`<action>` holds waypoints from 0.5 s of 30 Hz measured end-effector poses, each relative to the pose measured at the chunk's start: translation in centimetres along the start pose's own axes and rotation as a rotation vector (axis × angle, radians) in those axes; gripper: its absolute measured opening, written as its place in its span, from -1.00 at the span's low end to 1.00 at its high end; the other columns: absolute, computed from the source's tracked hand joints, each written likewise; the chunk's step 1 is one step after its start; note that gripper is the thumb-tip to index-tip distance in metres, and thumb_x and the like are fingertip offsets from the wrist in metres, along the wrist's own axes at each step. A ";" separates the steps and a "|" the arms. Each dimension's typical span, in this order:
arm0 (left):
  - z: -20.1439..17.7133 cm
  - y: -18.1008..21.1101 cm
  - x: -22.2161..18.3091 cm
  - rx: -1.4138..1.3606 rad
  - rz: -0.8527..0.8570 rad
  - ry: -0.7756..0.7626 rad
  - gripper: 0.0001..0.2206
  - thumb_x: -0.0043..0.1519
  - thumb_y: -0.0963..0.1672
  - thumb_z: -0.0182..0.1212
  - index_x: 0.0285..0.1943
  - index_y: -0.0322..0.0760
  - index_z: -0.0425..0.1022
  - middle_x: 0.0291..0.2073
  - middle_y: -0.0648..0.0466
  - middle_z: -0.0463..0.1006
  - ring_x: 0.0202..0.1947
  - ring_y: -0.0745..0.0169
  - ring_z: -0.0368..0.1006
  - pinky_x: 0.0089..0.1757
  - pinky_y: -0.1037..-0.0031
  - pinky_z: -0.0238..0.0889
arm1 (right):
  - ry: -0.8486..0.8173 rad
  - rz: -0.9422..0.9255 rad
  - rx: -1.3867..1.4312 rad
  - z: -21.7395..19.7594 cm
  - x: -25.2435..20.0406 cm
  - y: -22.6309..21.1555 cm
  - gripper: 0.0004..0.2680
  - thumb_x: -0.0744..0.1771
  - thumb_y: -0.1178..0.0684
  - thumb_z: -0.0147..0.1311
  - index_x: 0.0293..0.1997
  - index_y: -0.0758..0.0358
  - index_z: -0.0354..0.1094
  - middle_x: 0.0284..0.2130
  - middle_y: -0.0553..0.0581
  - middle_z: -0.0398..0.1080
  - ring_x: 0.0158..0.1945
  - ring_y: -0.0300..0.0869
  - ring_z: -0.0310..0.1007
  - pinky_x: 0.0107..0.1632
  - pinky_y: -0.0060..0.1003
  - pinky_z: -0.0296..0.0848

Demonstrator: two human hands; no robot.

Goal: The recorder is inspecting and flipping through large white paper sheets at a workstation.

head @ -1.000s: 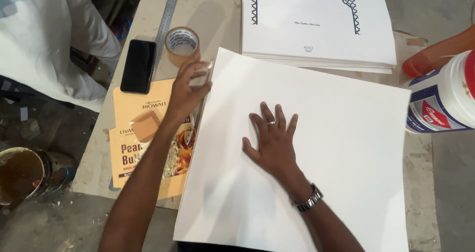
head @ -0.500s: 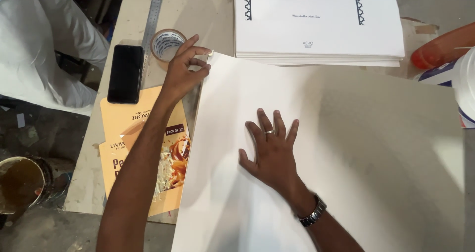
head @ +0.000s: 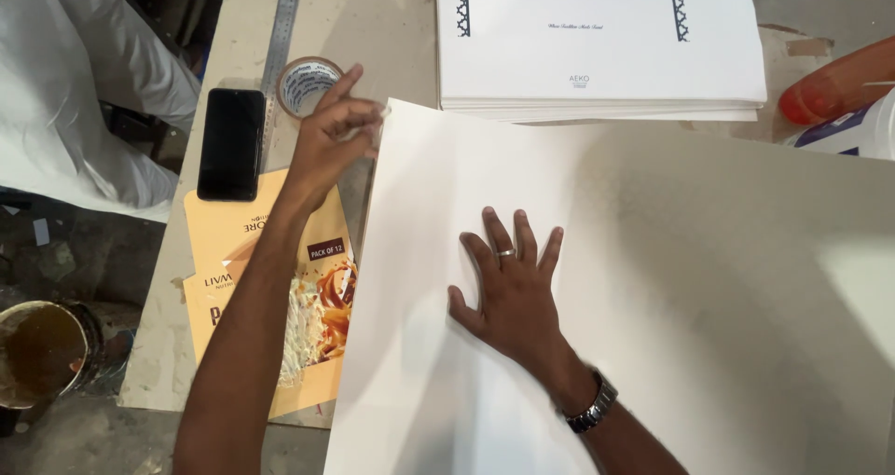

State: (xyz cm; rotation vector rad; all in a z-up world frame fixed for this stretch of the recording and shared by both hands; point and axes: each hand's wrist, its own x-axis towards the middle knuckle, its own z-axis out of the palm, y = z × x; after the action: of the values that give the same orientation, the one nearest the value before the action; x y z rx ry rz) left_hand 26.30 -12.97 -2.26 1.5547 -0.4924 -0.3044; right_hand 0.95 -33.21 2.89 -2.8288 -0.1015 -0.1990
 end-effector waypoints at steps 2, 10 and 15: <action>0.2 1.1 0.3 -0.025 -0.029 0.012 -0.78 0.20 -0.28 0.22 0.03 -0.43 0.57 0.58 -0.12 0.01 0.01 0.35 0.57 -0.22 0.60 0.58 | -0.003 0.002 0.007 0.0 0.1 0.0 -0.51 0.26 -0.22 0.15 0.28 0.19 0.24 0.41 0.34 0.03 0.47 0.38 -0.18 0.28 0.68 -0.34; 0.5 0.1 2.0 -0.014 -0.094 0.003 -0.67 0.14 -0.31 0.16 0.10 -0.44 0.57 0.59 -0.09 -0.01 -0.11 0.39 0.57 -0.30 0.62 0.51 | -0.002 0.007 0.008 0.0 0.1 0.0 -0.50 0.26 -0.22 0.15 0.28 0.18 0.22 0.42 0.33 0.02 0.48 0.37 -0.19 0.29 0.68 -0.34; 0.3 -0.6 1.8 0.054 -0.121 0.027 -0.71 0.16 -0.32 0.15 0.06 -0.47 0.59 0.59 -0.10 0.00 -0.24 0.42 0.53 -0.30 0.62 0.48 | -0.023 0.005 -0.002 -0.2 0.2 0.0 -0.50 0.26 -0.23 0.15 0.28 0.18 0.23 0.41 0.33 0.02 0.47 0.38 -0.19 0.27 0.69 -0.34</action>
State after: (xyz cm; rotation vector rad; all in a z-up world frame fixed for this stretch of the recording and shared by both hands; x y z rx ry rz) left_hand 27.74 -14.14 -2.70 1.6423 -0.3887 -0.3644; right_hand 1.10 -33.29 3.11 -2.8330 -0.0990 -0.1652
